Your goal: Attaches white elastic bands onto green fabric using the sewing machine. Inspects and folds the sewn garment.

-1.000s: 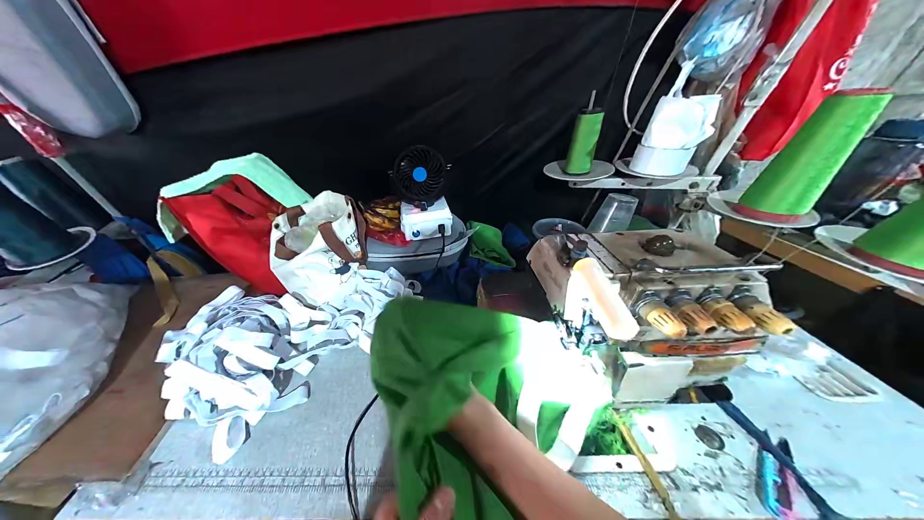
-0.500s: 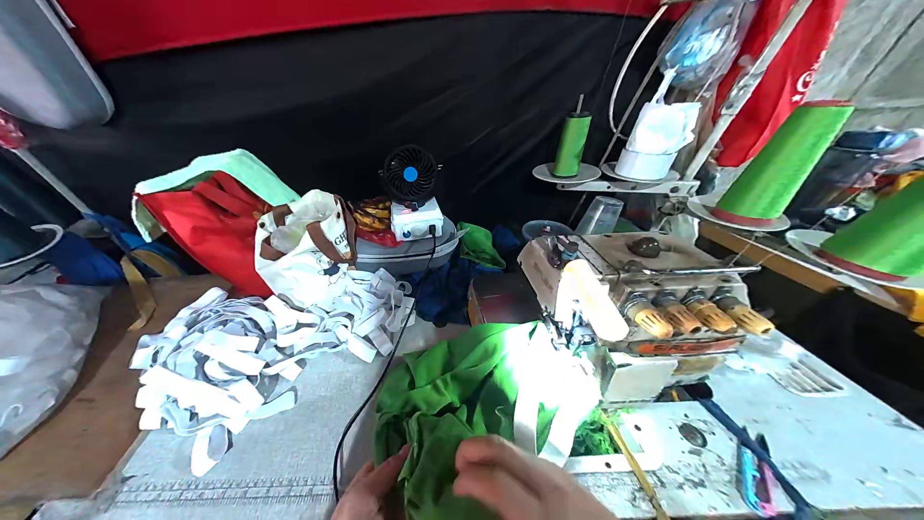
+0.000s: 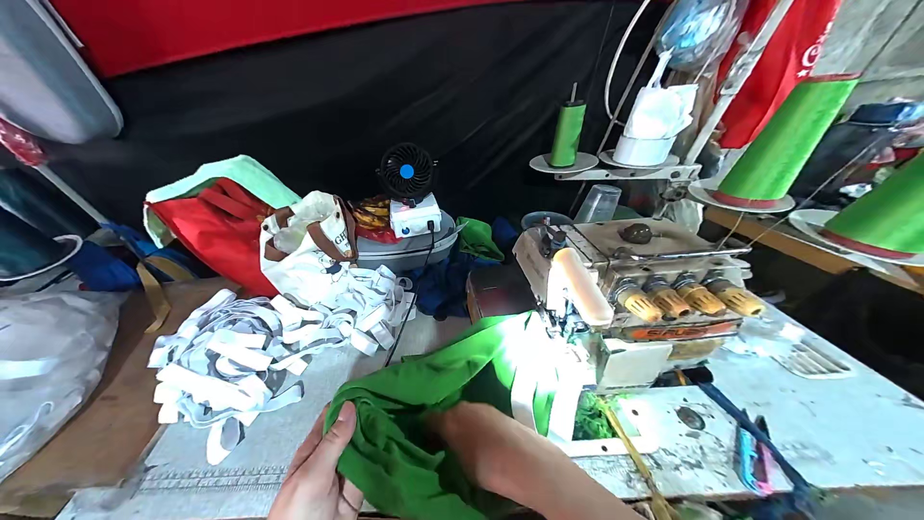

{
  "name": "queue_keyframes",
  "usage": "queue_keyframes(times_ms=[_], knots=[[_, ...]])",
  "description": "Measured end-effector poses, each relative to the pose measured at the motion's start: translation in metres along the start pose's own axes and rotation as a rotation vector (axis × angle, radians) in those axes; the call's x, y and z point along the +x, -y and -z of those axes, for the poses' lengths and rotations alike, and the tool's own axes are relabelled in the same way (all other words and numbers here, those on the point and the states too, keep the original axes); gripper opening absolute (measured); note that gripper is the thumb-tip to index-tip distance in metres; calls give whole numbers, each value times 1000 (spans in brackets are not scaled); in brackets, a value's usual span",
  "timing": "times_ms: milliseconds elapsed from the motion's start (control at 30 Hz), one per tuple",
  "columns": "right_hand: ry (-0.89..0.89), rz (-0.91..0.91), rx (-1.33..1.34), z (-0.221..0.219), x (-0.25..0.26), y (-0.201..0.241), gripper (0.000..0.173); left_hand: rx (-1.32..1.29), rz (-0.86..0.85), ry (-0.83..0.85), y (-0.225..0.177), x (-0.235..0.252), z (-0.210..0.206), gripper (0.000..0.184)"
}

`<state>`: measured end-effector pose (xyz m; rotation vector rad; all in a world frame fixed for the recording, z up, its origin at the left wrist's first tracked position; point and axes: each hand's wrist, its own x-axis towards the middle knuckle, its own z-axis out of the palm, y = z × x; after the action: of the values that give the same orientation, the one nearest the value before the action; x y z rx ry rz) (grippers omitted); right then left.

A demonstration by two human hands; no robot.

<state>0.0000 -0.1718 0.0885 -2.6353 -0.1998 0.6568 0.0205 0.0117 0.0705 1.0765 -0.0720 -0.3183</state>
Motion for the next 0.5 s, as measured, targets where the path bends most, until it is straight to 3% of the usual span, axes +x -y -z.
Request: queue_keyframes(times_ms=[67, 167, 200, 300, 400, 433, 500], knots=[[-90, 16, 24, -1, 0, -2, 36, -14, 9, 12, -1, 2, 2, 30], [208, 71, 105, -1, -14, -4, 22, 200, -30, 18, 1, 8, 10, 23], [202, 83, 130, -3, -16, -8, 22, 364, -66, 29, 7, 12, 15, 20], [-229, 190, 287, -13, -28, -26, 33, 584, -119, 29, 23, 18, 23, 24], [-705, 436, 334, -40, -34, -24, 53, 328, 8, -30, 23, 6, 1, 29], [-788, 481, 319, -50, -35, -18, 57, 239, 53, -18, 22, 0, -7, 32], [-881, 470, 281, -65, -36, -9, 50, 88, 113, 65, 19, -6, -19, 38]])
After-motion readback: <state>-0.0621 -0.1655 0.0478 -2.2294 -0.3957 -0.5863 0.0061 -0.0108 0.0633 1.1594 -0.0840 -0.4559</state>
